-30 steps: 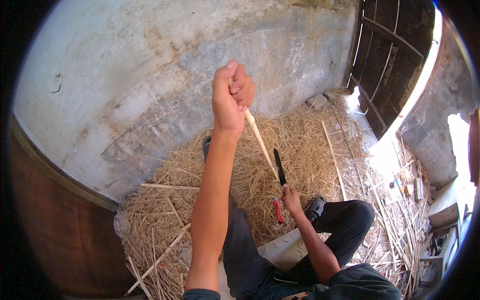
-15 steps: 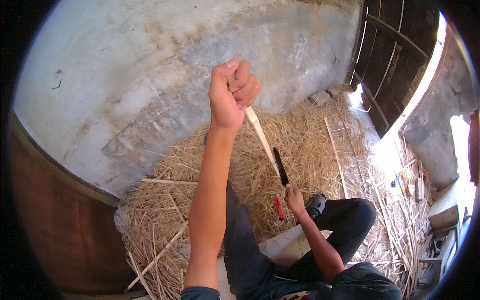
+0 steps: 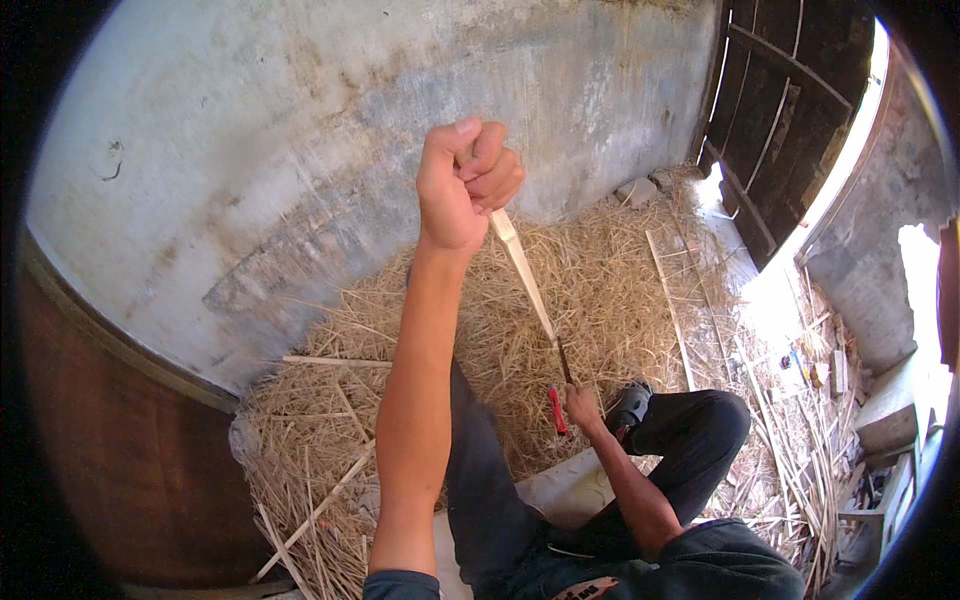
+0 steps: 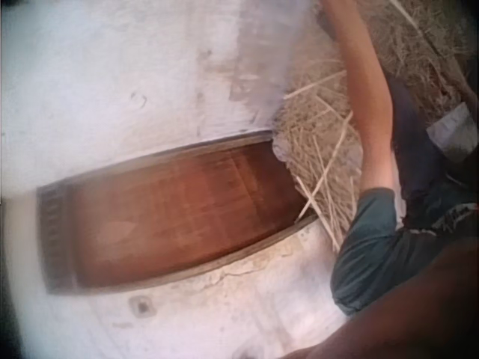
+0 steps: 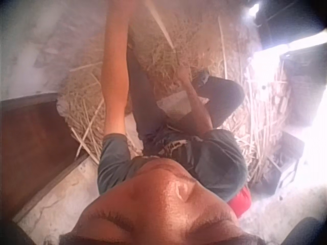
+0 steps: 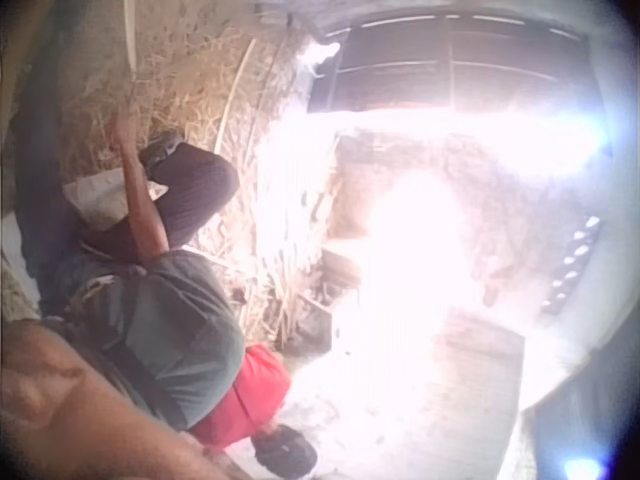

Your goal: The person sits on a straw-covered floor and uses a red utility knife to strip and smooth a long bamboo stick. They then switch to a large black knife to sharpen one end of the stick into a point, repeatedly shaving the wood while holding the stick vertically.

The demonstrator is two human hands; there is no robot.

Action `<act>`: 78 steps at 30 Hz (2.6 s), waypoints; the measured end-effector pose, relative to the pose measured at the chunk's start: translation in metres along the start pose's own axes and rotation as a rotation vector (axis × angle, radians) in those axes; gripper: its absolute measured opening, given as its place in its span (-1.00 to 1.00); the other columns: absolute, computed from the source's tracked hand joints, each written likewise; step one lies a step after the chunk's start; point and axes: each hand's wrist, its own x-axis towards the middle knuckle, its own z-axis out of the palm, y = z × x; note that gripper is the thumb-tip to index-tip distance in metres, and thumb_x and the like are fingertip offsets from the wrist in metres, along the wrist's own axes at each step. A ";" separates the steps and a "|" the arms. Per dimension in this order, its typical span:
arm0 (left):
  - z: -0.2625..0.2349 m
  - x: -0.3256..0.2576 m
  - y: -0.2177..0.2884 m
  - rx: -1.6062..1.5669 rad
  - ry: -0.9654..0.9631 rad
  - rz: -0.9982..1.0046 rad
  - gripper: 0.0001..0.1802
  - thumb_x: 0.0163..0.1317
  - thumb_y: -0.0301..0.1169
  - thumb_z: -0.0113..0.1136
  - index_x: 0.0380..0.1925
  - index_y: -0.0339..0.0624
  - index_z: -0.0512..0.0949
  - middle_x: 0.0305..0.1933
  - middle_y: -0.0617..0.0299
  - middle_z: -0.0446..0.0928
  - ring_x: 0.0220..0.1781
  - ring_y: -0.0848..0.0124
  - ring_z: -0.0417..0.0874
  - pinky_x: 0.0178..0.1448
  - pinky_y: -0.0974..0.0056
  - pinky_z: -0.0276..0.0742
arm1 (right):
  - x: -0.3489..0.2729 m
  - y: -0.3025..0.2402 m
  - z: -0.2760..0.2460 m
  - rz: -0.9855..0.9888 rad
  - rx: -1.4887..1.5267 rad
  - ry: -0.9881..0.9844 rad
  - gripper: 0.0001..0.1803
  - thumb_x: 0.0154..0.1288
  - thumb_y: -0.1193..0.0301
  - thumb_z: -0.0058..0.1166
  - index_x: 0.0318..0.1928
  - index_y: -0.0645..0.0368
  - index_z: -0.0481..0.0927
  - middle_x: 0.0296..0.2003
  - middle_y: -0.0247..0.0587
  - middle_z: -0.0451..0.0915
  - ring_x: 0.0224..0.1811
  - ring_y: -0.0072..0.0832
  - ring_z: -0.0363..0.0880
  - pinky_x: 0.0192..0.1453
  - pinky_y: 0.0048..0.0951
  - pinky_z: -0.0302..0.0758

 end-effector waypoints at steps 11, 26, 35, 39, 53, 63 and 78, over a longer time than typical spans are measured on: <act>-0.026 -0.009 0.017 -0.003 -0.109 -0.020 -0.44 0.39 0.01 -0.08 -0.76 0.08 0.09 -0.83 0.45 -0.01 -0.77 0.56 -0.12 -0.62 0.32 -0.17 | -0.019 -0.186 -0.192 0.064 1.276 0.235 -0.49 0.68 -0.03 -0.24 -0.36 0.07 0.36 -0.58 -0.40 0.37 -0.66 -0.62 0.27 -0.63 -0.46 0.15; -0.032 -0.009 0.023 -0.029 -0.235 -0.070 -0.45 0.38 0.01 -0.08 -0.74 0.08 0.07 -0.80 0.47 -0.03 -0.73 0.56 -0.15 -0.59 0.31 -0.18 | -0.017 -0.155 -0.173 0.301 1.514 -0.025 -0.59 0.68 0.00 -0.23 -0.23 0.04 0.36 -0.60 -0.43 0.30 -0.72 -0.59 0.18 -0.64 -0.43 0.10; 0.013 -0.004 0.002 0.206 0.239 0.060 -0.48 0.38 -0.04 -0.12 -0.74 0.10 0.05 -0.79 0.47 -0.04 -0.72 0.58 -0.11 -0.59 0.34 -0.21 | -0.029 -0.147 -0.051 0.196 0.870 0.257 -0.48 0.66 0.04 -0.23 -0.39 0.17 0.41 -0.63 -0.39 0.30 -0.61 -0.49 0.33 -0.45 -0.31 0.28; 0.004 -0.014 0.006 0.124 0.150 0.002 -0.48 0.36 -0.03 -0.12 -0.74 0.10 0.05 -0.78 0.47 -0.04 -0.71 0.58 -0.11 -0.57 0.32 -0.22 | -0.031 -0.169 -0.098 0.368 1.165 -0.092 -0.45 0.67 -0.02 -0.28 -0.36 0.14 0.45 -0.62 -0.41 0.32 -0.62 -0.52 0.32 -0.48 -0.35 0.27; 0.012 -0.002 0.000 0.109 0.102 -0.005 -0.49 0.35 -0.03 -0.12 -0.74 0.10 0.06 -0.79 0.48 -0.03 -0.71 0.59 -0.09 -0.59 0.33 -0.21 | -0.020 -0.095 -0.024 -0.014 0.342 0.546 -0.39 0.64 0.00 -0.21 -0.44 0.26 0.42 -0.65 -0.20 0.37 -0.61 -0.33 0.45 -0.46 -0.11 0.33; 0.002 -0.011 0.011 0.165 0.194 0.043 -0.50 0.36 -0.05 -0.12 -0.73 0.09 0.06 -0.78 0.48 -0.04 -0.71 0.59 -0.10 -0.60 0.34 -0.19 | 0.000 -0.218 -0.203 0.022 0.805 0.251 -0.46 0.62 0.02 -0.18 -0.35 0.25 0.44 -0.64 -0.23 0.37 -0.57 -0.38 0.40 -0.44 -0.21 0.31; -0.013 -0.011 0.014 0.100 0.183 0.026 -0.49 0.35 -0.05 -0.12 -0.74 0.08 0.05 -0.77 0.45 -0.03 -0.72 0.55 -0.07 -0.58 0.32 -0.15 | -0.041 -0.052 -0.005 0.330 0.707 0.134 -0.34 0.63 -0.08 -0.25 -0.37 0.26 0.54 -0.54 -0.06 0.54 -0.50 -0.19 0.54 -0.34 -0.08 0.40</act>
